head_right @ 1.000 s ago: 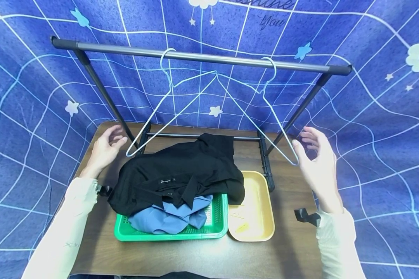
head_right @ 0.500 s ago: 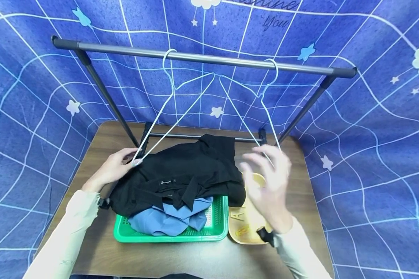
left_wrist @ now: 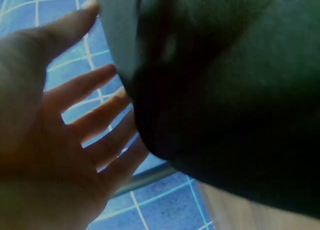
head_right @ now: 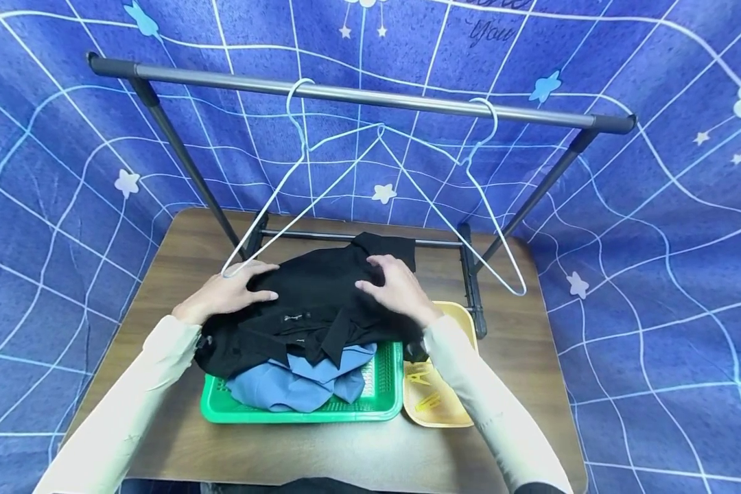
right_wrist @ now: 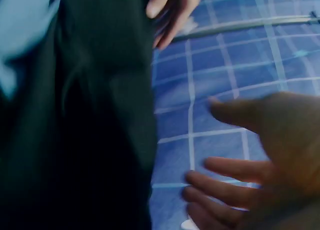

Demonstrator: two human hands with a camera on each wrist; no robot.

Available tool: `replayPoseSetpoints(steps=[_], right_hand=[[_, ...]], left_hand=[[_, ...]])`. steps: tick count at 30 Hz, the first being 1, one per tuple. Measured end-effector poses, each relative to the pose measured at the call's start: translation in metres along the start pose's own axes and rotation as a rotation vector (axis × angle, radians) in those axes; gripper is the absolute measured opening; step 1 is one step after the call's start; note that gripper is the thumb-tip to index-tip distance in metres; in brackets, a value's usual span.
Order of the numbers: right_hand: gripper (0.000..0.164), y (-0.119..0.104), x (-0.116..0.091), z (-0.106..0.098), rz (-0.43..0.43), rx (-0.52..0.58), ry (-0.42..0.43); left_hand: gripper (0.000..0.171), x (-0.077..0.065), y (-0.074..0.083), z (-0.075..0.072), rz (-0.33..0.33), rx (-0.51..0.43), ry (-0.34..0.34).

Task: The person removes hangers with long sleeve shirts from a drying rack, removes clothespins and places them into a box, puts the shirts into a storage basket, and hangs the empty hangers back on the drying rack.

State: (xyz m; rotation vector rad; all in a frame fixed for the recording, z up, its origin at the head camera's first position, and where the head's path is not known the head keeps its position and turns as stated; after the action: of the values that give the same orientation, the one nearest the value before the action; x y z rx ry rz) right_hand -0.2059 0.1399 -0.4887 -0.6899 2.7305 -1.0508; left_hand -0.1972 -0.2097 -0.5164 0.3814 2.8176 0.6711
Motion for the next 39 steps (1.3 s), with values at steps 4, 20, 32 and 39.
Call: replayPoseSetpoints(steps=[4, 20, 32, 39], right_hand=[[0.062, 0.018, 0.015, 0.015, 0.003, -0.136, -0.169], [0.015, 0.017, 0.027, 0.014, -0.145, -0.254, 0.021], [0.012, -0.012, 0.018, -0.001, -0.039, 0.133, 0.081], [0.016, -0.047, 0.005, 0.015, 0.071, 0.573, -0.065]], left_hand=[[0.041, 0.007, 0.002, 0.000, 0.065, 0.014, 0.060], [0.007, 0.014, 0.006, -0.006, 0.118, 0.078, 0.268], [0.012, -0.013, 0.026, -0.018, -0.002, -0.177, 0.284], [0.009, -0.031, 0.057, -0.016, 0.062, -0.327, 0.150]])
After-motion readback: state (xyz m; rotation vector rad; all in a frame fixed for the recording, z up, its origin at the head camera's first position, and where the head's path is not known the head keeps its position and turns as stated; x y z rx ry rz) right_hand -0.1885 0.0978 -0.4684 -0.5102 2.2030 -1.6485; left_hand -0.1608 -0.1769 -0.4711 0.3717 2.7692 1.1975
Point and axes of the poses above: each hand's wrist, its own x-axis towards the middle knuckle, its own z-axis out of the palm, y = z × x, the point moved 4 cm from there along x, towards the middle knuckle, and after that the axes turned 5 degrees about -z, right-handed, at the moved point
